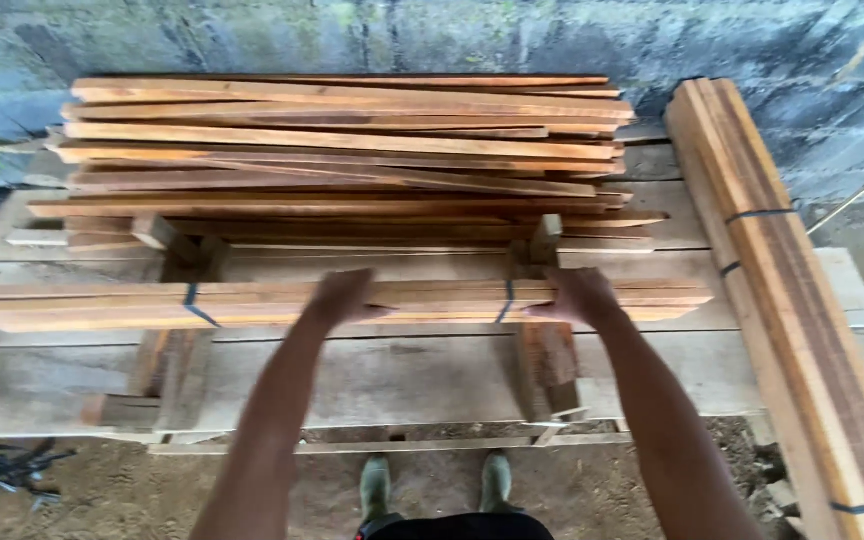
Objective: Bundling and tying thin wooden strips together using plastic straps.
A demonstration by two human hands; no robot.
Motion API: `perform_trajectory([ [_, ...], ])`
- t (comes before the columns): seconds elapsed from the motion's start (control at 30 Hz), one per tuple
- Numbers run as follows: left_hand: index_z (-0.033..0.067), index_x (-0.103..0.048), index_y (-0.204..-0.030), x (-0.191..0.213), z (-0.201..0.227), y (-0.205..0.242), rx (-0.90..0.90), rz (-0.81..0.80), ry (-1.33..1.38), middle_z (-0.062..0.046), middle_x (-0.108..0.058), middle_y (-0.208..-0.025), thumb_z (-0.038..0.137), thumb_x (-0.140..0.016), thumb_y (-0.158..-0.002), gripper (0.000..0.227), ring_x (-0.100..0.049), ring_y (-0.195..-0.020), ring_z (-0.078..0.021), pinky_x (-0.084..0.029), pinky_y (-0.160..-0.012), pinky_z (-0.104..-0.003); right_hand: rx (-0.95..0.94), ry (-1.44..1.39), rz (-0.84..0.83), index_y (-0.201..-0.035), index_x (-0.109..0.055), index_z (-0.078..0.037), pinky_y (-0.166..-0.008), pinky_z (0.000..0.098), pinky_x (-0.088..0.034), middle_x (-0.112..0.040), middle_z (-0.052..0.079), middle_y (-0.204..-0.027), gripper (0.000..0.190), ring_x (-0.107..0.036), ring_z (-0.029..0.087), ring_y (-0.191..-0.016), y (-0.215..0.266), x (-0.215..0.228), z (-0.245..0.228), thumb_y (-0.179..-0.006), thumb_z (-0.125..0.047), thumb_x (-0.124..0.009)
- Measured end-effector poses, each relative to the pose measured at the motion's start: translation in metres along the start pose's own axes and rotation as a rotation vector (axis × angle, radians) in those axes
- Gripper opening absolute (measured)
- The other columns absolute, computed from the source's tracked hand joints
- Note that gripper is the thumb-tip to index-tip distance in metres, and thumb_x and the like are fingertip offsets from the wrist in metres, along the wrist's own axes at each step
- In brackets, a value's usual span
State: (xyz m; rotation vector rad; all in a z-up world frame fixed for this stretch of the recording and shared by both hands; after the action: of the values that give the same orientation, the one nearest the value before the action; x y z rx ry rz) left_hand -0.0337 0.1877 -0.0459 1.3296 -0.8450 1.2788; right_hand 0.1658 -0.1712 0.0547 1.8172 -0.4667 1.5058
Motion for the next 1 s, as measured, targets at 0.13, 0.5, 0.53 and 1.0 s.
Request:
perform_trajectory([
  [0.13, 0.0128, -0.067, -0.108, 0.017, -0.099, 0.059, 0.042, 0.308, -0.083, -0.015, -0.077, -0.101, 0.086, -0.07, -0.067, 0.084, -0.077, -0.096, -0.0344, -0.06, -0.076, -0.047, 0.006, -0.015, 0.082, -0.131, -0.064, -0.024, -0.099, 0.0533, -0.055, -0.078, 0.012, -0.118, 0.086, -0.073, 0.036, -0.115, -0.018, -0.029, 0.009, -0.066, -0.078, -0.076],
  [0.5, 0.0197, -0.065, -0.09, 0.014, -0.108, 0.059, -0.039, 0.508, -0.034, -0.002, -0.072, -0.081, 0.092, -0.069, -0.057, 0.079, -0.075, -0.079, -0.0259, -0.059, -0.06, -0.044, 0.15, 0.1, -0.066, -0.122, -0.066, -0.021, -0.097, 0.049, -0.055, -0.078, 0.015, -0.109, 0.076, -0.073, 0.037, -0.111, -0.071, -0.028, -0.225, -0.075, -0.082, -0.063],
  [0.53, 0.0197, -0.065, -0.09, 0.016, -0.108, 0.059, -0.042, 0.506, -0.031, -0.002, -0.072, -0.081, 0.092, -0.069, -0.057, 0.079, -0.075, -0.079, -0.0259, -0.059, -0.06, -0.044, 0.147, 0.1, -0.069, -0.122, -0.066, -0.021, -0.097, 0.049, -0.055, -0.078, 0.015, -0.109, 0.076, -0.073, 0.037, -0.111, -0.071, -0.027, -0.23, -0.075, -0.082, -0.063],
  [1.0, 0.0169, -0.061, -0.084, 0.024, -0.099, 0.063, -0.115, 0.534, -0.097, -0.002, -0.069, -0.073, 0.091, -0.064, -0.066, 0.076, -0.075, -0.071, -0.0241, -0.059, -0.057, -0.043, 0.09, 0.092, -0.071, -0.111, -0.067, -0.024, -0.095, 0.0477, -0.055, -0.076, 0.022, -0.103, 0.077, -0.072, 0.042, -0.107, -0.078, -0.032, -0.234, -0.072, -0.09, -0.059],
])
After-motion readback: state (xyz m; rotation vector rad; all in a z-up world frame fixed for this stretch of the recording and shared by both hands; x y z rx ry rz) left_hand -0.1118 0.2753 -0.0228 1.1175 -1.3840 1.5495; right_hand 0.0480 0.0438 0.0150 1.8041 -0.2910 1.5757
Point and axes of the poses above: each hand's wrist, its own y-axis away from the middle knuckle, its own x-axis out of the back of the hand, z = x × y, the point moved 7 cm from there along -y, towards the middle knuckle
